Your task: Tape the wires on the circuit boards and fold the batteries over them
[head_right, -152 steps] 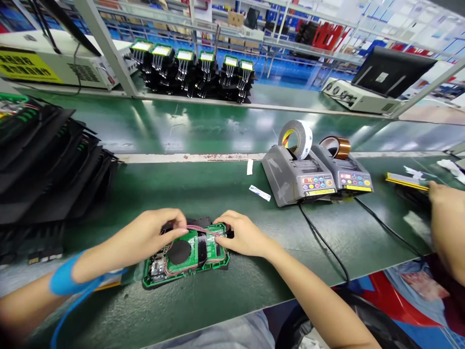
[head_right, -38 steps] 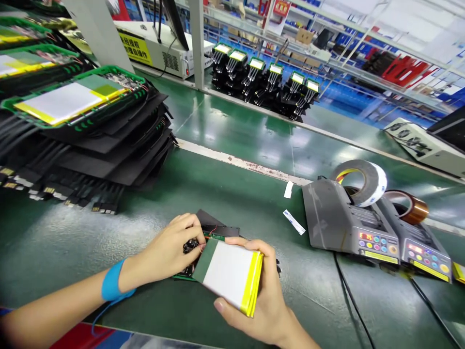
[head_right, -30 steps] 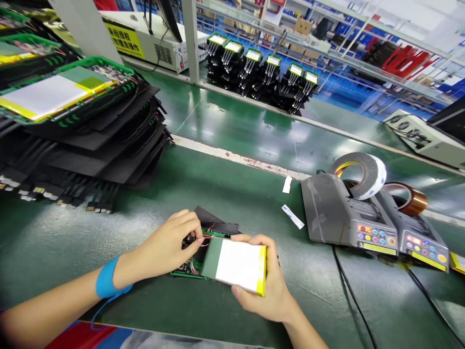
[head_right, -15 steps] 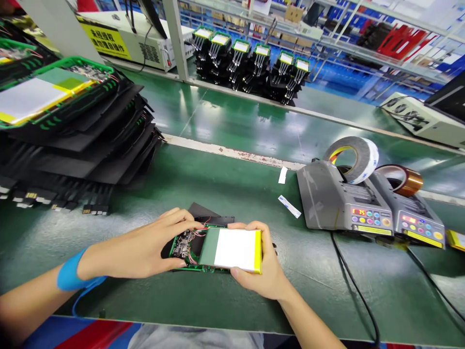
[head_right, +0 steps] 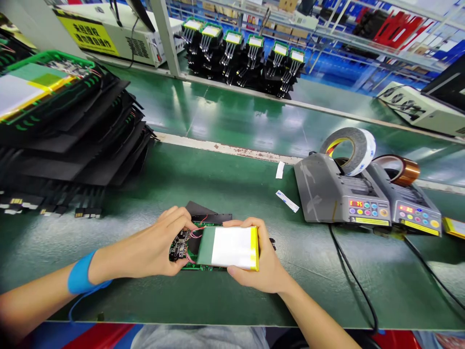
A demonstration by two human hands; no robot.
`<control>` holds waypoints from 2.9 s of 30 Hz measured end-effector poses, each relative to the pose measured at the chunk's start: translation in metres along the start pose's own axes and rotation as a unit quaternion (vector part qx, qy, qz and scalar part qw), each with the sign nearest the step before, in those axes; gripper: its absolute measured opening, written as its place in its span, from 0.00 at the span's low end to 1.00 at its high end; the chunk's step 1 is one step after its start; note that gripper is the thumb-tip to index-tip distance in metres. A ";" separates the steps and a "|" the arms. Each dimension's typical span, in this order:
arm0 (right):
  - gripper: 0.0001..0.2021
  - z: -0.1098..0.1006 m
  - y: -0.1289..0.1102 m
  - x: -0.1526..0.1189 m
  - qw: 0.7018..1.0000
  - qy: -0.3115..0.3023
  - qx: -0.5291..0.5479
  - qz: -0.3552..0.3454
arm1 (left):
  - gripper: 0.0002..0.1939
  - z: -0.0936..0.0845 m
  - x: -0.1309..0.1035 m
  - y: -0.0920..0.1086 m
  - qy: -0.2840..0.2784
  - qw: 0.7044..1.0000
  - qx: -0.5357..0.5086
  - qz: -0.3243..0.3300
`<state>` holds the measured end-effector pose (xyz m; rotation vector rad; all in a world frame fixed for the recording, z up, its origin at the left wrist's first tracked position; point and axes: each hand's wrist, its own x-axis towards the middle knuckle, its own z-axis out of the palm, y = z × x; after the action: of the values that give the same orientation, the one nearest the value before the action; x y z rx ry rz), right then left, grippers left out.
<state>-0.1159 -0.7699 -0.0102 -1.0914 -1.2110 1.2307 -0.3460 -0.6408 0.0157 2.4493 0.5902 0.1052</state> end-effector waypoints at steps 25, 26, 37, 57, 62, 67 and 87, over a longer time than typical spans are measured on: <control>0.29 0.020 0.006 -0.011 0.901 0.046 -0.418 -0.104 | 0.17 0.011 -0.003 -0.004 -0.035 0.996 -0.046 -0.065; 0.29 0.020 0.006 -0.010 0.903 0.043 -0.415 -0.106 | 0.17 0.009 -0.003 -0.004 -0.045 0.996 -0.051 -0.058; 0.31 0.015 0.005 -0.005 0.916 0.021 -0.390 -0.089 | 0.09 -0.025 0.001 -0.015 -0.003 0.992 0.094 0.080; 0.29 0.024 0.005 -0.001 0.911 0.040 -0.401 -0.090 | 0.20 0.014 -0.015 -0.049 -0.001 0.980 0.041 0.195; 0.29 0.025 0.003 0.000 0.911 0.037 -0.401 -0.090 | 0.07 0.011 -0.013 -0.029 -0.013 0.995 0.006 0.099; 0.29 0.023 0.005 0.000 0.911 0.030 -0.402 -0.090 | 0.06 0.019 -0.021 -0.017 0.070 0.998 -0.003 0.009; 0.27 0.027 0.003 0.004 0.896 0.025 -0.428 -0.120 | 0.17 0.047 -0.013 0.005 0.193 0.945 -0.204 -0.170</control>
<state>-0.1437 -0.7666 -0.0111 -1.5142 -1.8523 0.4411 -0.3458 -0.6757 -0.0183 1.9025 1.0397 0.5217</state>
